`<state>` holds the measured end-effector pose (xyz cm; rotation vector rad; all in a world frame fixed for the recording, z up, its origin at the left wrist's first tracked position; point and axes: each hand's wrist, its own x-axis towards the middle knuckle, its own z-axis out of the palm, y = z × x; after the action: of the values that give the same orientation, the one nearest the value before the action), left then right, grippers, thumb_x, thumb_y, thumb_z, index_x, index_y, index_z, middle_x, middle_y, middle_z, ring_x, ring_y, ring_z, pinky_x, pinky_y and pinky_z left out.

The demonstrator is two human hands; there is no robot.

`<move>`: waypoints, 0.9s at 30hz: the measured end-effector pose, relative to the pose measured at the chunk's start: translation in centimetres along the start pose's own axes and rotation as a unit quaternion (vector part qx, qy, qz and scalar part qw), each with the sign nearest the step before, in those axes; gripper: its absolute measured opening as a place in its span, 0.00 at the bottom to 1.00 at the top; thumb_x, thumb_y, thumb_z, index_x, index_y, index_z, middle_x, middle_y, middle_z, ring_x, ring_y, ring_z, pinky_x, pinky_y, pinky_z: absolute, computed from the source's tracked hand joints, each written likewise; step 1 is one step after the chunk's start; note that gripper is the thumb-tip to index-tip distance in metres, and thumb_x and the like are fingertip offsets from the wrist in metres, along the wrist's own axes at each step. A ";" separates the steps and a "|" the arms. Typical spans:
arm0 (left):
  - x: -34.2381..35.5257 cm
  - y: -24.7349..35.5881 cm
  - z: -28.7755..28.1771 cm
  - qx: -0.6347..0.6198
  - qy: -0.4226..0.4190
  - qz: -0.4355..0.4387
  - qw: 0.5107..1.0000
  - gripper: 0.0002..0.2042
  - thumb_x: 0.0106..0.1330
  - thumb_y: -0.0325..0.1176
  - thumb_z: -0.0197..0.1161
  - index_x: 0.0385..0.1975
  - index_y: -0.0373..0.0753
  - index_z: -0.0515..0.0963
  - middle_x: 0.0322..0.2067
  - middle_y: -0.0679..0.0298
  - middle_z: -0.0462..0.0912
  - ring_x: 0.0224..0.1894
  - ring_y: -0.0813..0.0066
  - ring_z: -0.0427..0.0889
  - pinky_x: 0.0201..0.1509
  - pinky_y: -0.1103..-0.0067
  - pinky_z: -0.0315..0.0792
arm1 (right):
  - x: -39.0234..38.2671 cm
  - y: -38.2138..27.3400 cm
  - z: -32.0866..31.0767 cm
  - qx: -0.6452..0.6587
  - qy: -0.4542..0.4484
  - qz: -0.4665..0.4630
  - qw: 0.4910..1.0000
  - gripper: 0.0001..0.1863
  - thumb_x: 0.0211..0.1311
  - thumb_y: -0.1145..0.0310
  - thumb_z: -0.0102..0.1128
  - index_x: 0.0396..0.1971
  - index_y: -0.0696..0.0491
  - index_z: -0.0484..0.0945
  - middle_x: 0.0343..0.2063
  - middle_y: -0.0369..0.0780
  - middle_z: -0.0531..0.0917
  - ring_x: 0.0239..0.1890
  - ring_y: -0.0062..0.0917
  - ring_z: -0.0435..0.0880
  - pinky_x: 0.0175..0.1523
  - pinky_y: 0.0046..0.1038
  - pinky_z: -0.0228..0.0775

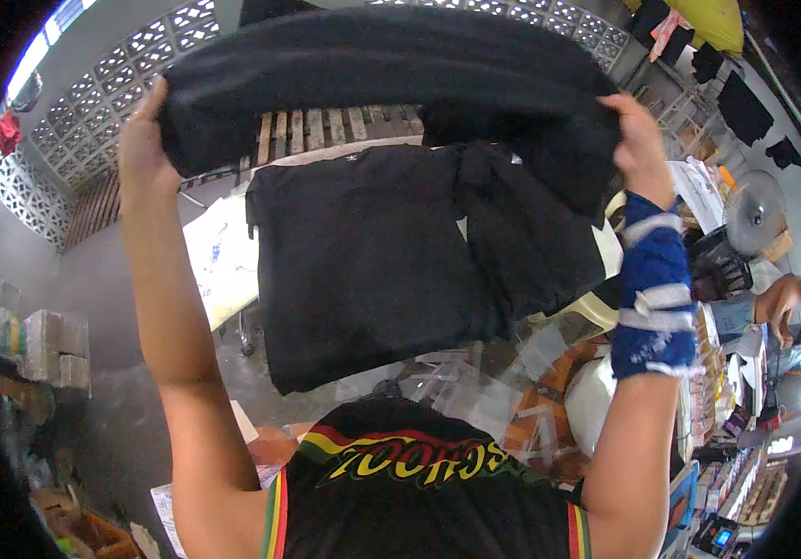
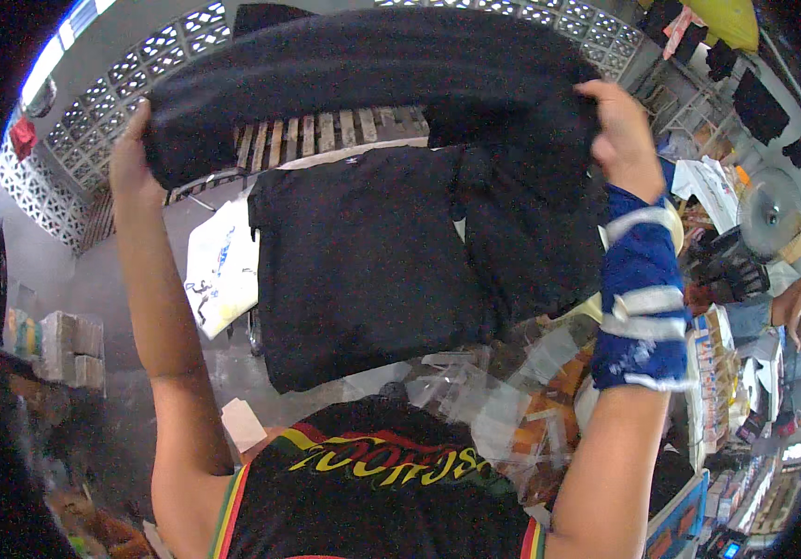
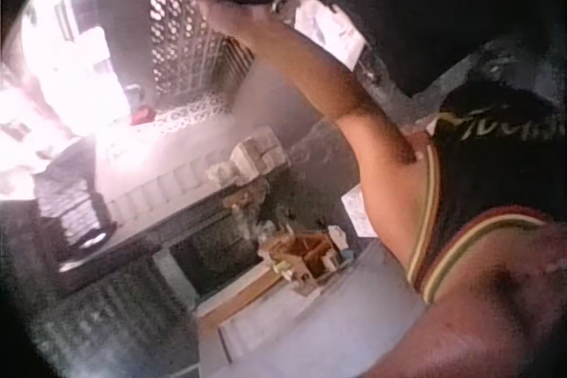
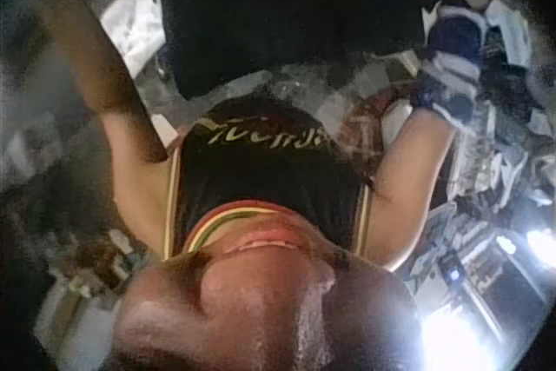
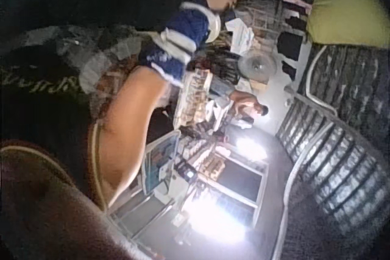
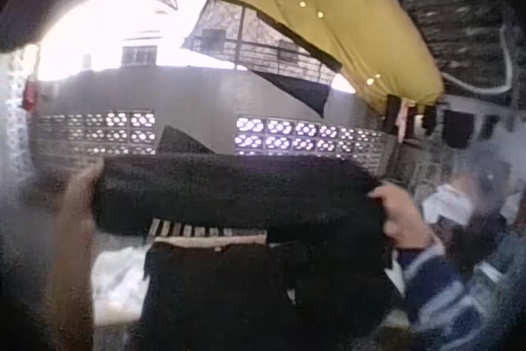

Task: The person places black t-shirts on a heat press, aligns small fabric patches on the chest and collar areas, and uses the machine to press them. They repeat this process for multiple shirts, handling each one individually.

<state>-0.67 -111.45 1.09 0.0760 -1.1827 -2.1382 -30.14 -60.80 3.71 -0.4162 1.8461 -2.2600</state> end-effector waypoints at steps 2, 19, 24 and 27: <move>-0.3 -2.7 -3.2 0.011 0.054 -0.059 0.997 0.16 0.78 0.35 0.56 0.58 0.31 0.73 0.55 0.51 0.82 0.56 0.60 0.83 0.62 0.63 0.79 | 3.3 6.0 1.1 -0.018 0.010 -0.039 0.999 0.34 0.60 0.78 0.57 0.70 0.54 0.69 0.58 0.49 0.79 0.56 0.36 0.80 0.60 0.37 0.75; -33.4 -24.7 -25.8 0.231 0.146 -0.514 0.813 0.22 0.74 0.40 0.63 0.60 0.30 0.73 0.54 0.56 0.84 0.54 0.59 0.83 0.61 0.58 0.76 | -13.5 40.6 -10.9 -0.272 -0.060 0.392 0.877 0.18 0.66 0.68 0.68 0.51 0.62 0.78 0.43 0.42 0.83 0.43 0.31 0.83 0.42 0.39 0.83; -37.3 -24.8 -31.1 0.168 0.182 -0.515 0.821 0.16 0.75 0.31 0.61 0.57 0.28 0.75 0.51 0.56 0.85 0.51 0.62 0.85 0.57 0.62 0.79 | -18.5 41.3 -14.0 -0.355 -0.058 0.322 0.876 0.16 0.67 0.66 0.69 0.42 0.64 0.79 0.34 0.42 0.83 0.31 0.28 0.86 0.30 0.31 0.82; -35.5 -23.9 -33.4 0.261 0.164 -0.590 0.746 0.16 0.71 0.35 0.68 0.52 0.31 0.80 0.51 0.57 0.86 0.52 0.59 0.85 0.57 0.60 0.78 | -22.8 42.6 -13.2 -0.372 -0.061 0.315 0.871 0.16 0.67 0.64 0.68 0.37 0.65 0.79 0.26 0.41 0.82 0.19 0.27 0.83 0.26 0.30 0.77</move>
<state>25.68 -106.36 -46.13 1.8086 -1.6900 -2.4308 -14.29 -49.92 -42.52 -0.0230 2.2850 -1.0383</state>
